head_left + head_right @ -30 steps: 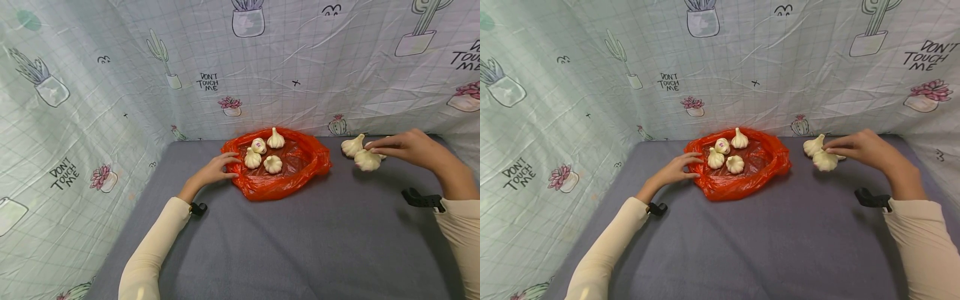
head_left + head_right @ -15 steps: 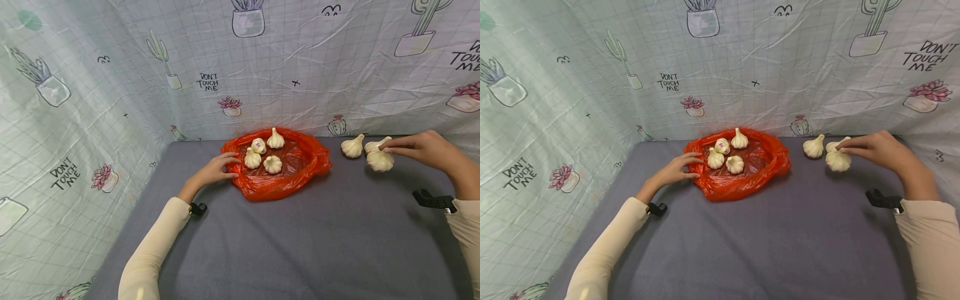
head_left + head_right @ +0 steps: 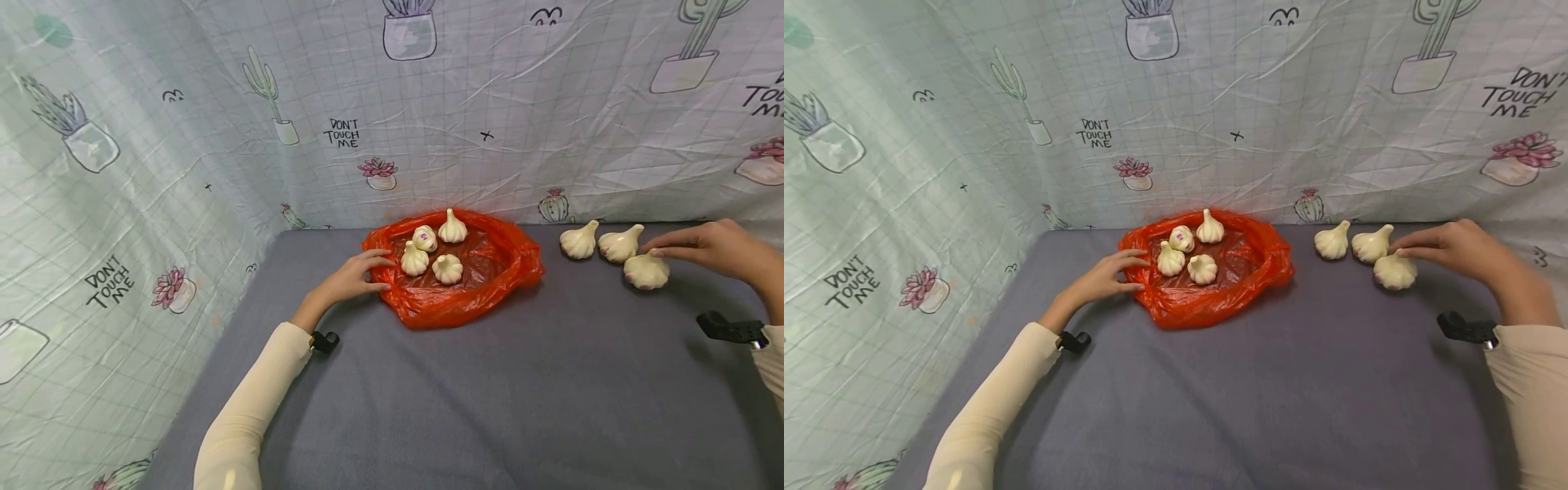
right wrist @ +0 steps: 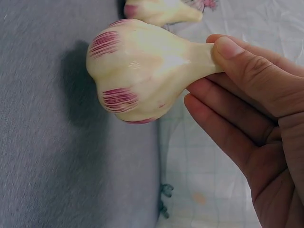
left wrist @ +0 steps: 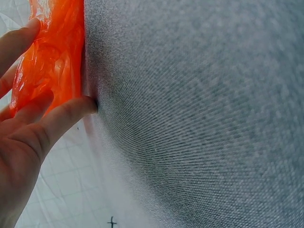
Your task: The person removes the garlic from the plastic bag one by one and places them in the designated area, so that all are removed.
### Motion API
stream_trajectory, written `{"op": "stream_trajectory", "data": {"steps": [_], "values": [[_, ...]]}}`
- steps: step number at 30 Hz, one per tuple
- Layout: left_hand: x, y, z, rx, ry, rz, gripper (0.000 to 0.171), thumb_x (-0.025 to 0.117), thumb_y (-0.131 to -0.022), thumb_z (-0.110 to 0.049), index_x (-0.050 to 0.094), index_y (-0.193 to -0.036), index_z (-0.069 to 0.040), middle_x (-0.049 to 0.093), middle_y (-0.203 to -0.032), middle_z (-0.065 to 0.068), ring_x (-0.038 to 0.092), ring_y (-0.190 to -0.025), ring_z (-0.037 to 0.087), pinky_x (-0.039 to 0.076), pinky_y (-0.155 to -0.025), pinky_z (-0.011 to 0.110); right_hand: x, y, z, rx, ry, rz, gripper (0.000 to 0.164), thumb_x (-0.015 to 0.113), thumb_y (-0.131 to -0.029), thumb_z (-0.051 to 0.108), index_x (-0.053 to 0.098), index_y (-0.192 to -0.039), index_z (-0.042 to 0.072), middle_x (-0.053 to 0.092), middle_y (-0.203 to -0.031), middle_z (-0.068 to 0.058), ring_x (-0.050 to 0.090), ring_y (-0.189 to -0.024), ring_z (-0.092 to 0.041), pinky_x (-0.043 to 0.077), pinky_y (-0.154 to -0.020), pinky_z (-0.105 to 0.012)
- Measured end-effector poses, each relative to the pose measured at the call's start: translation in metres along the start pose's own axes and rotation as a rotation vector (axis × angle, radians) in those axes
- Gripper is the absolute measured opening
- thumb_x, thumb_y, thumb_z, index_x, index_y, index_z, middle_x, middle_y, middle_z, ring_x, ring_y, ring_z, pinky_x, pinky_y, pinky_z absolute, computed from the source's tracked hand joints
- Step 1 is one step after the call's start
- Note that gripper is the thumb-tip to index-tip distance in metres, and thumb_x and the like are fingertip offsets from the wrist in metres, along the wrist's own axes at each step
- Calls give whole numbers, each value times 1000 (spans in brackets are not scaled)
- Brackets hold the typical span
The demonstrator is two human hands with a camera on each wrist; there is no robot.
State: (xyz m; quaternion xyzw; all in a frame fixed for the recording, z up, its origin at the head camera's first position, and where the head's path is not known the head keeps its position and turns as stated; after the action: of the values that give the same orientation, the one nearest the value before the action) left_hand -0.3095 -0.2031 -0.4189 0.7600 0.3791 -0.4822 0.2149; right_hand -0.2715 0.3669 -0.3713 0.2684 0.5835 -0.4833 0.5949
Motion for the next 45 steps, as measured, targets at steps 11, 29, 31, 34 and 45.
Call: {"op": "stream_trajectory", "data": {"steps": [11,29,31,34,45], "values": [[0,1,0,-7,4,6,50,76,-93,-33,65,-136,-10,45,-156,11,41,-144,32,37,-115,50,4,0,-15,-55,57,-8,12,73,-91,9,80,-100,2,77,-88,-5,56,-60,3,43,-56,-24],[0,2,1,-5,-8,21,50,76,-93,-31,64,-137,-10,44,-156,12,41,-144,32,38,-114,50,10,-13,-46,70,21,67,19,65,-100,9,76,-110,-2,74,-97,-25,54,-54,-5,43,-51,-27],[1,2,1,-11,-7,25,50,76,-93,-32,64,-137,-10,44,-156,11,41,-143,32,39,-113,50,10,-13,-47,82,3,60,19,64,-100,9,77,-109,-2,74,-97,-25,55,-55,-5,43,-51,-27],[1,3,1,-19,-7,29,51,76,-93,-33,64,-137,-10,44,-156,11,41,-143,31,40,-113,49,11,-14,-47,94,-15,44,19,65,-99,9,77,-108,-2,74,-98,-25,57,-56,-5,44,-52,-26],[1,3,1,-19,0,19,51,76,-93,-33,64,-137,-9,44,-156,10,42,-143,31,41,-111,48,19,-17,-46,118,-57,24,20,65,-100,10,76,-110,-3,71,-109,-30,69,-75,-31,54,-67,-53]]}}
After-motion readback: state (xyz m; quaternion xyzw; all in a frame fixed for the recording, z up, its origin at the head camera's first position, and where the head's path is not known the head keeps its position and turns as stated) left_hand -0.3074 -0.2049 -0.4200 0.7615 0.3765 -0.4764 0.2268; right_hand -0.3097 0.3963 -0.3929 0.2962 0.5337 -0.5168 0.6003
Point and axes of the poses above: each hand's wrist, its own y-axis away from the middle knuckle, its own x-axis out of the palm, z = x × y, the point moved 6 cm from there along -y, towards the middle knuckle
